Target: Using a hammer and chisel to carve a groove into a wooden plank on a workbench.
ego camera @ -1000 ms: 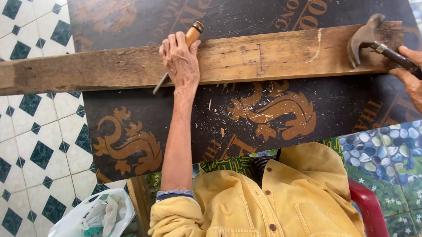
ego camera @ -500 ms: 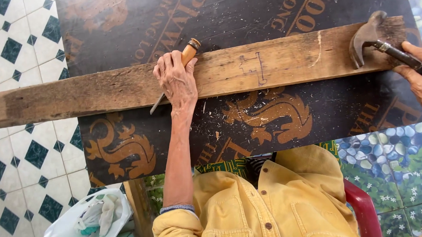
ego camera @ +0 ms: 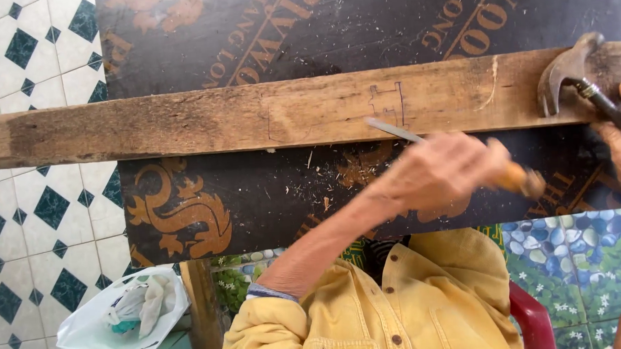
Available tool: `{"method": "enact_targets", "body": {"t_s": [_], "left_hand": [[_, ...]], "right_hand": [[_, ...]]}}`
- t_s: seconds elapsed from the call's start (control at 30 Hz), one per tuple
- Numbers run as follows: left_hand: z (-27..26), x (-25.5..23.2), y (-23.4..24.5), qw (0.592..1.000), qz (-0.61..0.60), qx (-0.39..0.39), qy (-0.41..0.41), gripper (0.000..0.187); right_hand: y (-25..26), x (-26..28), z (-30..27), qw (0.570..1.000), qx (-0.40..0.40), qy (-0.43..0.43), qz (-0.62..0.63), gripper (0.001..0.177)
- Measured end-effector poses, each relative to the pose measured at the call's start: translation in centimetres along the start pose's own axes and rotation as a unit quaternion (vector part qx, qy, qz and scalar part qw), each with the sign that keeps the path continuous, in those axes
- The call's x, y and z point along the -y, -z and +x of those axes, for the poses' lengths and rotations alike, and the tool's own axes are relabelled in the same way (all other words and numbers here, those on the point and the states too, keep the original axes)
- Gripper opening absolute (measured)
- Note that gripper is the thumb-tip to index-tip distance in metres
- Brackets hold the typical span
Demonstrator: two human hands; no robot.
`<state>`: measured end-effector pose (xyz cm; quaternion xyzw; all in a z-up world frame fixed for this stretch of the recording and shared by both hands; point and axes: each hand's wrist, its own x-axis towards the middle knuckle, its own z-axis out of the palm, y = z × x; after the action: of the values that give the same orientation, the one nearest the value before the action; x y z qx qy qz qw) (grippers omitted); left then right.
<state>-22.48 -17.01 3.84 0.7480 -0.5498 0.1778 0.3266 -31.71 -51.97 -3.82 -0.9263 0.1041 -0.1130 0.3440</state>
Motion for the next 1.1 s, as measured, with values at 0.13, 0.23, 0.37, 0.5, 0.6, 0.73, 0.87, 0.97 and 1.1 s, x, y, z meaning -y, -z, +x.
{"method": "enact_targets", "body": {"t_s": [0.13, 0.23, 0.37, 0.5, 0.6, 0.73, 0.87, 0.97, 1.1], "left_hand": [[0.3, -3.2, -4.0, 0.977, 0.129, -0.050, -0.165, 0.016], [-0.2, -3.8, -5.9, 0.972, 0.107, -0.046, -0.206, 0.013], [-0.7, -3.8, -7.0, 0.981, 0.078, -0.015, -0.177, 0.012], [-0.3, -3.7, -6.5, 0.984, 0.070, -0.012, -0.163, 0.008], [-0.3, -3.5, -6.4, 0.985, 0.057, 0.010, -0.164, 0.009], [-0.3, -3.5, -6.4, 0.987, 0.057, 0.024, -0.150, 0.009], [-0.3, -3.3, -6.5, 0.988, 0.043, 0.035, -0.147, 0.006], [-0.4, -3.4, -6.7, 0.988, 0.046, 0.036, -0.143, 0.006], [-0.6, -3.3, -6.9, 0.988, 0.052, 0.030, -0.140, 0.006]], "right_hand": [[0.7, -1.1, -0.9, 0.994, -0.045, 0.082, -0.062, 0.057], [1.0, -1.2, -1.3, 0.976, -0.072, 0.062, -0.194, 0.062], [0.8, -2.1, -1.9, 0.913, -0.113, 0.070, -0.385, 0.061], [0.7, -0.7, -1.9, 0.929, -0.111, 0.049, -0.350, 0.061], [0.5, -0.5, -1.8, 0.951, -0.099, 0.028, -0.292, 0.061], [0.6, -0.6, -1.9, 0.947, -0.106, 0.034, -0.303, 0.061], [0.6, -0.4, -1.8, 0.955, -0.095, 0.020, -0.279, 0.061], [0.3, -1.0, -2.0, 0.952, -0.095, 0.002, -0.290, 0.061], [0.3, -0.9, -2.1, 0.947, -0.093, 0.017, -0.308, 0.061]]}}
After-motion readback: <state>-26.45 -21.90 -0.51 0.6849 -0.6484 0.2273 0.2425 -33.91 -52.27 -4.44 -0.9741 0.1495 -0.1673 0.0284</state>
